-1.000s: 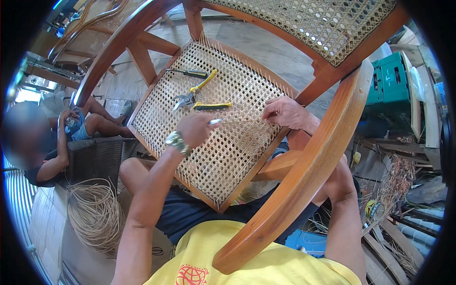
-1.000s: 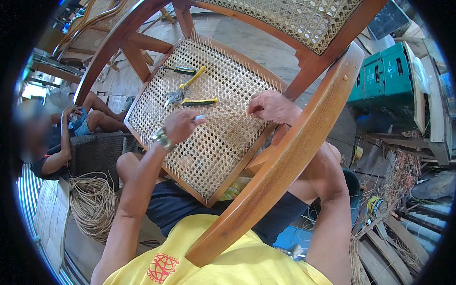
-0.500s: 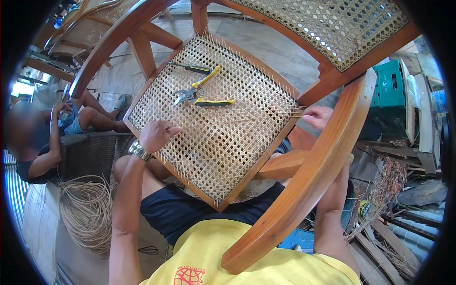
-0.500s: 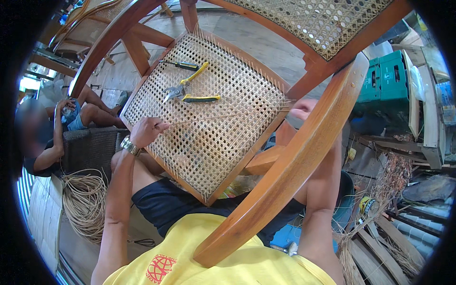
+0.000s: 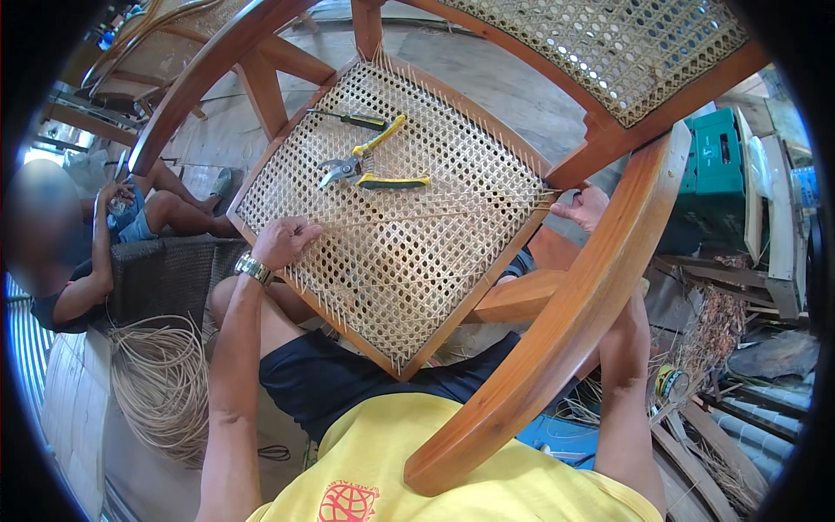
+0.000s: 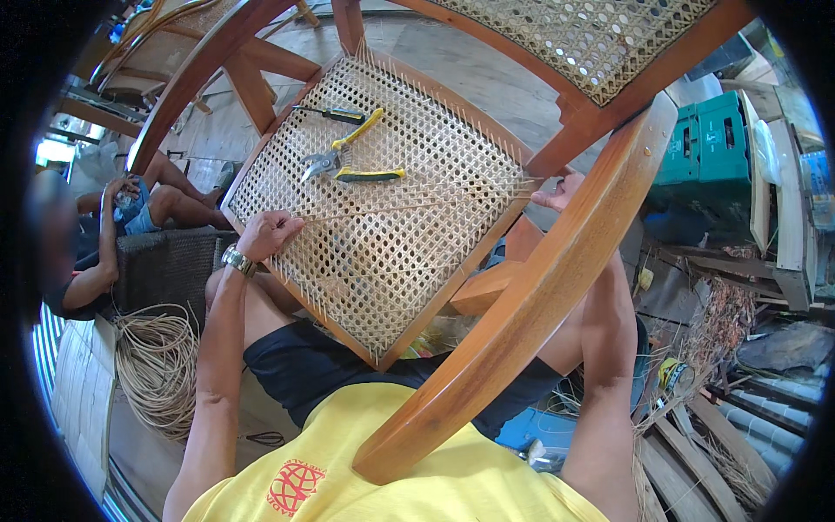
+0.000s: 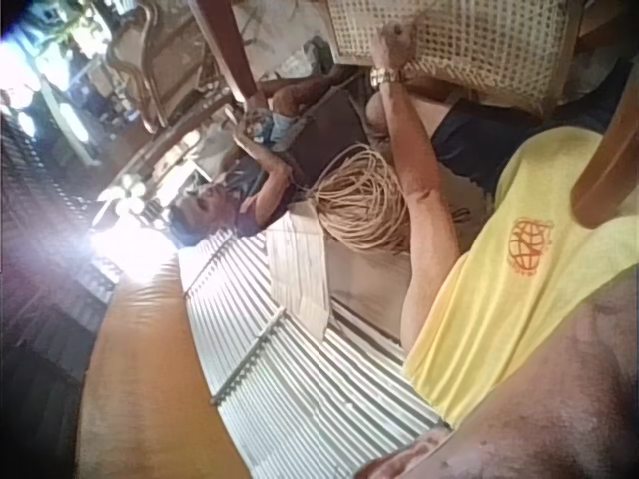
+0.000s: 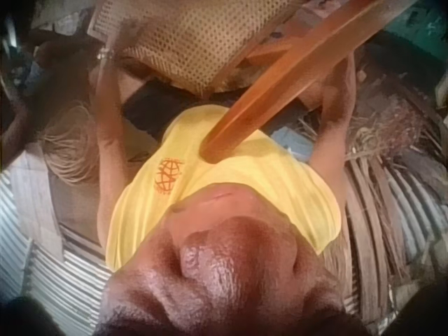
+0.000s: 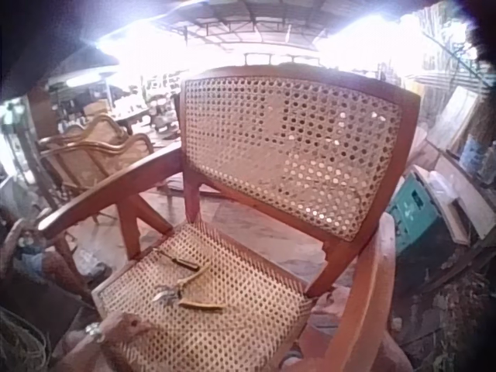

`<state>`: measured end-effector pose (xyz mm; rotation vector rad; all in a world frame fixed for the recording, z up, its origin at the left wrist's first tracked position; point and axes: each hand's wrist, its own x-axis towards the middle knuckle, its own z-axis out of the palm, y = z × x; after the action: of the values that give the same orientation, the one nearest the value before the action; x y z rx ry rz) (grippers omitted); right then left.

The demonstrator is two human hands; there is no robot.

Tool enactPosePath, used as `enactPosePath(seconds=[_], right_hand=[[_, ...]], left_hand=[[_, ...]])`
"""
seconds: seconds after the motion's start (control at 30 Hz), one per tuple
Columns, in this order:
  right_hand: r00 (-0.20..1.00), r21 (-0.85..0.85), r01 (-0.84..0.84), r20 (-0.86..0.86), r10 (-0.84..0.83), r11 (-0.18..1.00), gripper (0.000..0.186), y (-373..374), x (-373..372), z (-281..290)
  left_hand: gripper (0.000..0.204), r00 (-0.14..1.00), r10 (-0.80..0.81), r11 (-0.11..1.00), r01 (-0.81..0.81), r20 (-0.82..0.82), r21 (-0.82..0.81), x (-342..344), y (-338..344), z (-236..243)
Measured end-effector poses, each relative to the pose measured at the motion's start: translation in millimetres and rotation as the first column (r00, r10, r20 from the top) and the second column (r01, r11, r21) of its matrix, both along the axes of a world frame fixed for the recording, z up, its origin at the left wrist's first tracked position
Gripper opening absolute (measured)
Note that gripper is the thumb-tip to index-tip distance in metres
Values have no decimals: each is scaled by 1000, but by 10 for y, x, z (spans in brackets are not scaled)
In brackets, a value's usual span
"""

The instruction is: The person is weaving a rattan or cane seat onto a wooden chair frame.

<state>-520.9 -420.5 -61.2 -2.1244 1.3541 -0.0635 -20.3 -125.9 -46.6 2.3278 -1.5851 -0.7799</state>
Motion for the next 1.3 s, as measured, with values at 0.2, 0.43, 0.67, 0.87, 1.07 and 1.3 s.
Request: enactPosePath(seconds=[0.2, 0.43, 0.67, 0.87, 1.07, 1.3], right_hand=[[998, -107, -38, 53, 44, 994, 85, -9, -113, -229], [990, -129, 72, -114, -87, 989, 76, 78, -358, -331], [993, -237, 61, 114, -35, 970, 54, 1714, -754, 1002], [867, 568, -132, 463, -183, 813, 34, 2947, 214, 961], [795, -228, -41, 583, 170, 973, 42, 2551, 1652, 368], [880, -241, -329, 272, 389, 913, 22, 1687, 2346, 296]], left_hand=[[47, 999, -38, 999, 38, 37, 3, -16, -47, 3], [48, 958, 88, 994, -101, 273, 34, 364, 242, 134], [57, 843, 366, 901, -427, 395, 75, 776, 483, 202], [47, 786, 535, 817, -575, 309, 47, 888, 575, 307], [33, 636, 756, 568, -755, -156, -326, 738, 818, 346], [18, 531, 354, 369, -836, -770, -407, 635, 931, 459]])
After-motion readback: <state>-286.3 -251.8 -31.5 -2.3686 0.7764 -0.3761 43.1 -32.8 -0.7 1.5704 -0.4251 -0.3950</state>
